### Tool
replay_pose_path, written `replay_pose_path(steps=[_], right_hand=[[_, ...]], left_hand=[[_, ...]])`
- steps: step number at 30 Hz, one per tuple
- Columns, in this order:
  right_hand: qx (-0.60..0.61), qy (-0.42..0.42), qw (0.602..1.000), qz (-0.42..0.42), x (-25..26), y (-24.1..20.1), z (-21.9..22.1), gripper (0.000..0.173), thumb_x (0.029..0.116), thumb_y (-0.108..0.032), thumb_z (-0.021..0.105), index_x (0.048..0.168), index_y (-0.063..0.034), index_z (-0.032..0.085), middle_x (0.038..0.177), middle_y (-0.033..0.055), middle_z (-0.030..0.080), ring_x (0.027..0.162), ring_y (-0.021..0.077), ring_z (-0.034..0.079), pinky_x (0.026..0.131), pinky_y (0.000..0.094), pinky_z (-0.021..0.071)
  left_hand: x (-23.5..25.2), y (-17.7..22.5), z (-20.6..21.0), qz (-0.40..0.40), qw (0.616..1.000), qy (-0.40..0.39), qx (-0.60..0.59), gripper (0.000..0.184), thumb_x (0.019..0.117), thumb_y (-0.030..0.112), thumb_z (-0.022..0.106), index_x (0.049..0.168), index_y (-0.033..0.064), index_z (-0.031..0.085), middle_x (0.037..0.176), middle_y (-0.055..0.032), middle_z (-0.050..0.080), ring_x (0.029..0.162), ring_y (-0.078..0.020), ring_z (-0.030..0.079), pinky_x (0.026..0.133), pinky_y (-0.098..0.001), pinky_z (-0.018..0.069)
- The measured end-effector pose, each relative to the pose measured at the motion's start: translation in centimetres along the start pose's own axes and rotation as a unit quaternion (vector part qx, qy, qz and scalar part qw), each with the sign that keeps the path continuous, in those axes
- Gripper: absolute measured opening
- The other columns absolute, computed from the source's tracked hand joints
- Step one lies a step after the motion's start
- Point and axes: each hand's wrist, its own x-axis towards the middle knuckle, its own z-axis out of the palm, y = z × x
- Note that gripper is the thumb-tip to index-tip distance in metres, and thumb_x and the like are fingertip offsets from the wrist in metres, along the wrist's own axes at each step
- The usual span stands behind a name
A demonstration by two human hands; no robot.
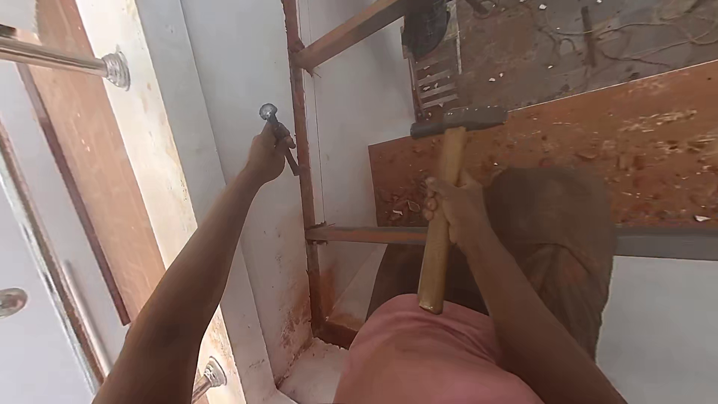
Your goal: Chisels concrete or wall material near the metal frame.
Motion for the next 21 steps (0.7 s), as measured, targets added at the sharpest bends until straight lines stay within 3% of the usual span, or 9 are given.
replay_pose_path(steps=[6, 8, 10, 12, 14, 16, 18, 21], right_hand=[[-0.073, 0.028, 0.990, 0.113, 2.9, 3.2, -3.4, 0.025, 0.1031, -0.009, 0.061, 0.126, -0.0068, 0.051, 0.070, 0.0065, 0.052, 0.046, 0.0139, 0.053, 0.042, 0.0299, 0.0518], [-0.079, 0.025, 0.991, 0.109, 3.1, 3.0, -3.5, 0.025, 0.1030, -0.009, 0.061, 0.126, -0.0070, 0.050, 0.070, 0.0068, 0.052, 0.045, 0.0140, 0.052, 0.041, 0.0297, 0.0515], [-0.092, 0.012, 0.992, 0.087, 3.1, 2.5, -3.4, 0.026, 0.1031, -0.008, 0.061, 0.128, -0.0073, 0.051, 0.071, 0.0069, 0.052, 0.045, 0.0142, 0.052, 0.042, 0.0296, 0.0514], [-0.103, -0.006, 0.993, 0.053, 2.7, 1.9, -3.1, 0.025, 0.1029, -0.008, 0.061, 0.126, -0.0075, 0.052, 0.071, 0.0070, 0.053, 0.045, 0.0145, 0.053, 0.042, 0.0299, 0.0518], [-0.110, -0.035, 0.993, 0.018, 1.8, 1.5, -2.9, 0.027, 0.1032, -0.010, 0.061, 0.129, -0.0092, 0.051, 0.071, 0.0065, 0.054, 0.046, 0.0142, 0.053, 0.043, 0.0297, 0.0520], [-0.112, -0.056, 0.992, -0.015, 1.1, 1.0, -2.4, 0.027, 0.1030, -0.011, 0.061, 0.128, -0.0093, 0.051, 0.067, 0.0074, 0.054, 0.045, 0.0155, 0.054, 0.043, 0.0306, 0.0528], [-0.113, -0.075, 0.990, -0.046, 0.1, 0.7, -2.0, 0.025, 0.1021, -0.013, 0.062, 0.125, -0.0095, 0.052, 0.064, 0.0082, 0.055, 0.043, 0.0171, 0.056, 0.042, 0.0314, 0.0536], [-0.118, -0.105, 0.982, -0.108, -0.7, 0.4, -1.5, 0.030, 0.0959, -0.021, 0.063, 0.123, -0.0125, 0.054, 0.062, 0.0041, 0.058, 0.045, 0.0161, 0.059, 0.044, 0.0300, 0.0553]], left_hand=[[0.6, 0.1, 1.3, -0.022, 0.998, 0.029, 0.054, 0.018, 0.1059, 0.012, 0.052, 0.113, -0.0037, 0.056, 0.094, -0.0125, 0.071, 0.083, -0.0157, 0.069, 0.080, -0.0356, 0.0565], [0.5, -0.2, 2.1, -0.010, 0.997, 0.050, 0.055, 0.021, 0.1057, 0.012, 0.053, 0.116, -0.0053, 0.056, 0.096, -0.0143, 0.070, 0.085, -0.0158, 0.069, 0.081, -0.0335, 0.0568], [0.7, -0.7, 2.7, 0.000, 0.997, 0.059, 0.045, 0.030, 0.1051, 0.010, 0.054, 0.128, -0.0089, 0.053, 0.099, -0.0175, 0.068, 0.089, -0.0194, 0.069, 0.085, -0.0348, 0.0570], [1.2, -0.7, 2.9, -0.011, 0.999, 0.025, 0.039, 0.038, 0.1050, 0.006, 0.050, 0.139, -0.0098, 0.044, 0.101, -0.0174, 0.064, 0.093, -0.0218, 0.067, 0.088, -0.0368, 0.0554], [1.9, -0.9, 2.9, -0.016, 0.999, -0.023, 0.042, 0.040, 0.1030, 0.001, 0.045, 0.142, -0.0099, 0.040, 0.107, -0.0199, 0.064, 0.101, -0.0268, 0.066, 0.094, -0.0413, 0.0536], [2.8, -1.5, 3.0, -0.015, 0.997, -0.060, 0.047, 0.037, 0.1022, -0.002, 0.046, 0.139, -0.0096, 0.046, 0.113, -0.0218, 0.065, 0.107, -0.0296, 0.066, 0.098, -0.0436, 0.0531], [3.5, -2.1, 3.6, -0.011, 0.996, -0.077, 0.046, 0.029, 0.1024, -0.001, 0.049, 0.130, -0.0088, 0.054, 0.113, -0.0231, 0.065, 0.103, -0.0299, 0.068, 0.094, -0.0434, 0.0550], [4.6, -1.7, 4.4, -0.011, 0.995, -0.094, 0.041, 0.022, 0.1034, 0.001, 0.052, 0.122, -0.0095, 0.058, 0.109, -0.0238, 0.065, 0.095, -0.0297, 0.068, 0.090, -0.0430, 0.0555]])
